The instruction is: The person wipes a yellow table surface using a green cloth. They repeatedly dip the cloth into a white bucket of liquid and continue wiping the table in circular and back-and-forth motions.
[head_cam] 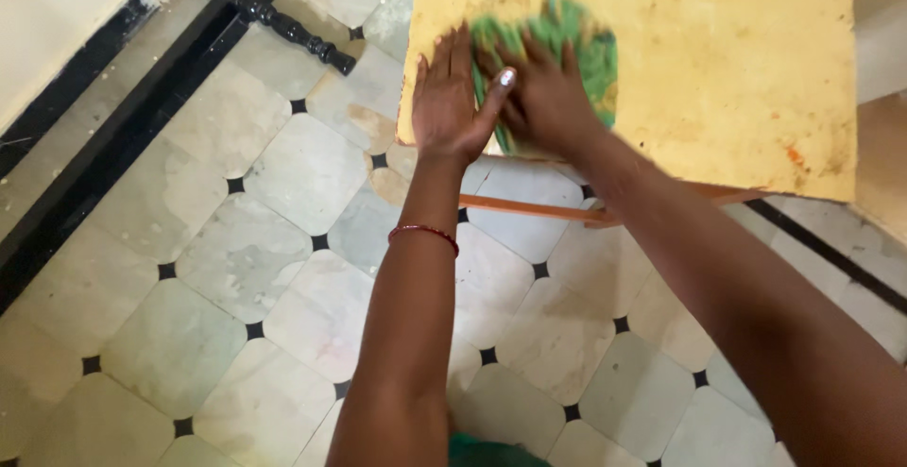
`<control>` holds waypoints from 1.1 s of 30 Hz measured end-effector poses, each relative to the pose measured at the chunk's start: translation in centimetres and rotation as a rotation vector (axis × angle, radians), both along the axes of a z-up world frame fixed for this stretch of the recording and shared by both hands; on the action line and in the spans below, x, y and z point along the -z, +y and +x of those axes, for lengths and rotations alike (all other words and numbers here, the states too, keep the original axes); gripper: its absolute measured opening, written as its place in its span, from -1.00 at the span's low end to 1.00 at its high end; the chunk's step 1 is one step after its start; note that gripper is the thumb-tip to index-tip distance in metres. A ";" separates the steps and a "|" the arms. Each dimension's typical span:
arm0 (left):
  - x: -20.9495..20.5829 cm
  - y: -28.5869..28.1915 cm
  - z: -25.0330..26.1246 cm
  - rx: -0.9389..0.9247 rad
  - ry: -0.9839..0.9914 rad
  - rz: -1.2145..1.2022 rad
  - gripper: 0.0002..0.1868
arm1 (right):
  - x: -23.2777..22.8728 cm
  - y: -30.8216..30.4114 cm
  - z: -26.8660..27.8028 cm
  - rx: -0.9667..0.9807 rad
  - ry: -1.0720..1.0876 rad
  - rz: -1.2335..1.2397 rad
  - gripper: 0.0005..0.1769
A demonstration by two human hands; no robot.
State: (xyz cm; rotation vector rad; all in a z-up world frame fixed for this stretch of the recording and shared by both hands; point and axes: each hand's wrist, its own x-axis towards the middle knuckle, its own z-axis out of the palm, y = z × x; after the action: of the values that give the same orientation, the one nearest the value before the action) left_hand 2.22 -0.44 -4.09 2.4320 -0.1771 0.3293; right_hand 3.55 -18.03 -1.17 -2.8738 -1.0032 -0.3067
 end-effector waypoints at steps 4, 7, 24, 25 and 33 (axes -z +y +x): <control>-0.9 0.4 0.1 0.038 0.036 0.122 -0.41 | -2.7 -3.8 -5.8 -0.117 0.068 -0.065 -0.43; -1.5 0.7 0.0 0.007 0.019 0.170 -0.48 | -4.5 -3.8 -5.0 -0.102 0.081 -0.140 -0.45; -2.1 0.8 1.3 -0.014 -0.044 0.165 -0.48 | -3.4 -0.4 -0.1 -0.018 -0.009 0.059 -0.37; -2.2 0.9 1.5 -0.012 -0.023 0.185 -0.47 | -3.7 -1.0 -2.1 -0.047 -0.001 0.058 -0.38; -2.0 0.1 1.4 -0.009 0.043 0.224 -0.43 | -6.3 -2.5 -3.3 -0.015 -0.051 -0.200 -0.40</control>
State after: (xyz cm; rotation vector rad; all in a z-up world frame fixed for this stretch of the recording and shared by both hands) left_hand 3.58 -0.37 -2.10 2.6597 -0.1928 0.2732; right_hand 0.26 -20.56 5.10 -3.0482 -1.1234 -0.2961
